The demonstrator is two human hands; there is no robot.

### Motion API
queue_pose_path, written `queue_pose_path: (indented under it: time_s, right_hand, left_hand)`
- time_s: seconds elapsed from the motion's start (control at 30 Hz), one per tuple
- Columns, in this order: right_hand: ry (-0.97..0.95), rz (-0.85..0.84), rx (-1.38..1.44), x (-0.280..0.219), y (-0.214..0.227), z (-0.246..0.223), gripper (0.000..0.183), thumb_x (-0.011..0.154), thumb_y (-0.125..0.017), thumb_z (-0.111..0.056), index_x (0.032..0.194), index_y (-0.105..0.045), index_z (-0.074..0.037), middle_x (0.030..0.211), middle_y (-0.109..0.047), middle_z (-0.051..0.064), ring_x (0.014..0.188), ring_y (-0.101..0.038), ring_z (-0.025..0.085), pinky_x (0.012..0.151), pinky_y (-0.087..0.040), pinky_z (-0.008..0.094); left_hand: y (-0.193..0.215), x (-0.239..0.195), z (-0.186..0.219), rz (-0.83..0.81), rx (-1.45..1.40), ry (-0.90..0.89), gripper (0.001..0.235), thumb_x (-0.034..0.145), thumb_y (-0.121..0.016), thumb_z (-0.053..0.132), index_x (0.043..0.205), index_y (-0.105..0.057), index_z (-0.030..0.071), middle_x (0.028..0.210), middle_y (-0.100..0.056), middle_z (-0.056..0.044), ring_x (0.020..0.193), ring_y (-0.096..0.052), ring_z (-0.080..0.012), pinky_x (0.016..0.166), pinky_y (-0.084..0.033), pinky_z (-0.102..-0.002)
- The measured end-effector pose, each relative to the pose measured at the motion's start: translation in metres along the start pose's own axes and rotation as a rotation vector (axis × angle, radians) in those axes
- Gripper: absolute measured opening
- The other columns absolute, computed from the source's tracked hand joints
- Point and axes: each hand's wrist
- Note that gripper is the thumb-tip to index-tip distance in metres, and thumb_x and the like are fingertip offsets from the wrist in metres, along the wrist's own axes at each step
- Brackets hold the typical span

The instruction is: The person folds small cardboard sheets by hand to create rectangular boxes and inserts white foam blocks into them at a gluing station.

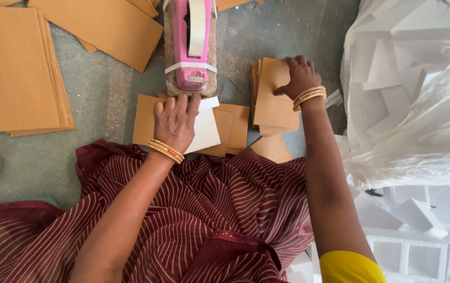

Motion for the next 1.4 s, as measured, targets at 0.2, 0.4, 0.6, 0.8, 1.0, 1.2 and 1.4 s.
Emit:
queue_pose_path:
  time_s: [0.2, 0.4, 0.6, 0.8, 1.0, 1.2, 1.4]
  right_hand:
    - [0.14, 0.139, 0.133, -0.011, -0.023, 0.026, 0.087, 0.072, -0.093, -0.042, 0.145, -0.051, -0.019, 0.154, -0.047, 0.01, 0.133, -0.049, 0.043, 0.104, -0.047, 0.053]
    - [0.199, 0.063, 0.13, -0.007, -0.019, 0.014, 0.109, 0.059, -0.095, -0.04, 0.152, -0.042, -0.02, 0.153, -0.043, 0.01, 0.132, -0.046, 0.044, 0.107, -0.044, 0.052]
    - [0.151, 0.176, -0.116, -0.019, 0.01, -0.005, 0.111, 0.048, -0.098, -0.05, 0.143, -0.049, -0.019, 0.128, -0.05, 0.013, 0.122, -0.047, 0.037, 0.099, -0.045, 0.055]
    - [0.137, 0.436, -0.096, -0.056, 0.001, -0.002, 0.083, 0.059, -0.096, -0.048, 0.117, -0.056, -0.006, 0.115, -0.05, 0.018, 0.109, -0.05, 0.039, 0.093, -0.046, 0.054]
    - [0.234, 0.594, 0.28, -0.122, 0.035, -0.012, 0.045, 0.084, -0.089, -0.02, 0.111, -0.058, -0.002, 0.109, -0.06, 0.018, 0.102, -0.057, 0.038, 0.088, -0.049, 0.05]
    - [0.549, 0.489, 0.621, -0.208, 0.07, -0.072, 0.039, 0.083, -0.08, -0.004, 0.117, -0.061, -0.001, 0.105, -0.063, 0.016, 0.097, -0.067, 0.03, 0.082, -0.056, 0.04]
    - [0.719, 0.359, 0.322, -0.186, 0.04, -0.163, 0.019, 0.091, -0.066, -0.004, 0.11, -0.066, -0.007, 0.105, -0.059, 0.013, 0.099, -0.061, 0.033, 0.082, -0.053, 0.043]
  left_hand:
    - [0.008, -0.001, 0.0, -0.016, -0.034, -0.002, 0.047, 0.098, -0.065, 0.021, 0.142, -0.054, 0.012, 0.103, -0.06, -0.006, 0.094, -0.057, -0.0247, 0.08, -0.04, -0.042]
    - [0.013, -0.003, 0.001, -0.102, -0.009, -0.011, 0.058, 0.085, -0.062, 0.007, 0.142, -0.052, 0.011, 0.112, -0.063, -0.009, 0.1, -0.059, -0.0277, 0.088, -0.043, -0.044]
    - [0.009, 0.003, 0.0, -0.185, -0.005, 0.008, 0.062, 0.085, -0.061, 0.004, 0.145, -0.051, 0.012, 0.123, -0.063, -0.01, 0.103, -0.059, -0.028, 0.092, -0.043, -0.044]
    - [0.006, 0.011, -0.006, -0.182, -0.005, -0.033, 0.053, 0.089, -0.061, 0.019, 0.142, -0.051, 0.016, 0.137, -0.059, -0.013, 0.131, -0.052, -0.0353, 0.103, -0.036, -0.058]
    - [0.01, 0.01, -0.012, -0.309, -0.07, 0.04, 0.049, 0.097, -0.057, 0.027, 0.145, -0.049, 0.025, 0.139, -0.055, -0.02, 0.128, -0.051, -0.0422, 0.102, -0.037, -0.066]
    - [0.011, 0.022, -0.018, -0.528, -0.212, 0.099, 0.05, 0.103, -0.052, 0.027, 0.153, -0.043, 0.028, 0.128, -0.065, -0.018, 0.116, -0.065, -0.0355, 0.096, -0.051, -0.052]
    - [0.015, 0.03, -0.026, -0.578, -0.305, 0.104, 0.049, 0.098, -0.056, 0.038, 0.145, -0.048, 0.027, 0.131, -0.065, -0.015, 0.123, -0.06, -0.0344, 0.102, -0.047, -0.05]
Point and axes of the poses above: each hand's wrist, its own x-axis towards the middle knuckle, its own y-axis out of the back of the hand, z = x × y
